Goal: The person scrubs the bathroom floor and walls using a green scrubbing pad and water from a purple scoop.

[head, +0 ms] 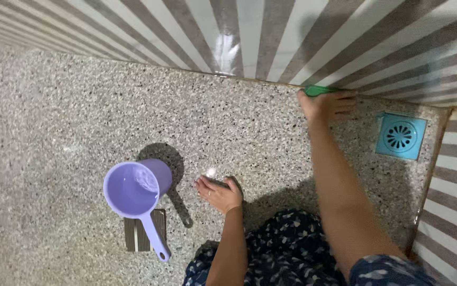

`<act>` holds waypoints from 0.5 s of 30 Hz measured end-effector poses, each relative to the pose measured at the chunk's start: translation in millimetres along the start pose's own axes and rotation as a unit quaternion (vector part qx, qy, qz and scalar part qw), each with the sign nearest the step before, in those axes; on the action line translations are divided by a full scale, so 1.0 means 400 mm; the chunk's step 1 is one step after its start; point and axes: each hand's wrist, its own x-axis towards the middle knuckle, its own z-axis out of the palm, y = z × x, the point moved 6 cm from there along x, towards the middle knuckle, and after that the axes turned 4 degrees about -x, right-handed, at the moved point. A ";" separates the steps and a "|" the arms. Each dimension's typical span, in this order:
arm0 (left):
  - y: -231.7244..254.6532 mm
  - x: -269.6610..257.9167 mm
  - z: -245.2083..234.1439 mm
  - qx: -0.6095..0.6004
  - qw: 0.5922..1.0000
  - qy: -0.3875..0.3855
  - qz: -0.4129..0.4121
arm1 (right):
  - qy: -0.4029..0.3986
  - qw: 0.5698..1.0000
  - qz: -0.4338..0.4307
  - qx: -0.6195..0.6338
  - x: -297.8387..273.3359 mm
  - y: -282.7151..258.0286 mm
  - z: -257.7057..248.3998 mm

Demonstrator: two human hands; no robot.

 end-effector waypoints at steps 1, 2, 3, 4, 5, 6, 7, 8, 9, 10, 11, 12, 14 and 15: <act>-0.001 -0.006 -0.004 0.005 1.000 -0.002 -0.009 | 0.006 1.000 0.010 0.013 -0.016 -0.012 0.023; 0.003 -0.003 -0.001 0.006 1.000 -0.006 -0.011 | -0.002 1.000 0.002 0.023 -0.043 -0.059 0.079; 0.007 0.000 0.003 0.008 1.000 -0.010 -0.013 | -0.010 0.999 -0.007 0.033 -0.075 -0.119 0.141; 0.009 -0.008 -0.002 -0.001 1.000 -0.003 -0.006 | -0.047 0.997 -0.055 -0.002 -0.129 -0.182 0.218; 0.009 -0.013 -0.006 -0.010 1.000 0.004 0.001 | -0.085 0.990 -0.102 -0.037 -0.169 -0.228 0.270; 0.008 -0.001 -0.009 -0.019 1.000 0.013 0.013 | -0.088 0.990 -0.101 -0.036 -0.168 -0.245 0.276; 0.004 0.010 -0.006 -0.019 1.000 0.010 0.010 | -0.091 0.990 -0.101 -0.034 -0.167 -0.261 0.280; 0.004 0.004 -0.003 -0.021 1.000 0.002 0.006 | -0.091 0.990 -0.097 -0.036 -0.163 -0.258 0.276; 0.002 -0.002 0.000 -0.023 1.000 -0.006 0.002 | -0.062 0.993 -0.097 -0.008 -0.163 -0.217 0.251; 0.007 0.009 0.011 -0.027 1.000 -0.005 0.003 | -0.031 0.994 -0.102 0.023 -0.144 -0.181 0.208; 0.008 0.016 0.018 -0.031 0.999 -0.005 0.004 | -0.057 0.995 -0.061 0.050 -0.081 -0.128 0.149; -0.004 -0.005 0.009 -0.029 0.999 -0.013 0.001 | -0.087 0.994 -0.013 0.069 -0.037 -0.050 0.093; -0.013 -0.012 0.010 -0.017 1.000 -0.021 -0.004 | -0.044 0.997 0.056 -0.024 0.031 0.025 0.001; -0.007 -0.005 0.015 -0.013 1.000 -0.022 -0.005 | -0.027 0.998 0.033 -0.035 0.051 0.038 -0.026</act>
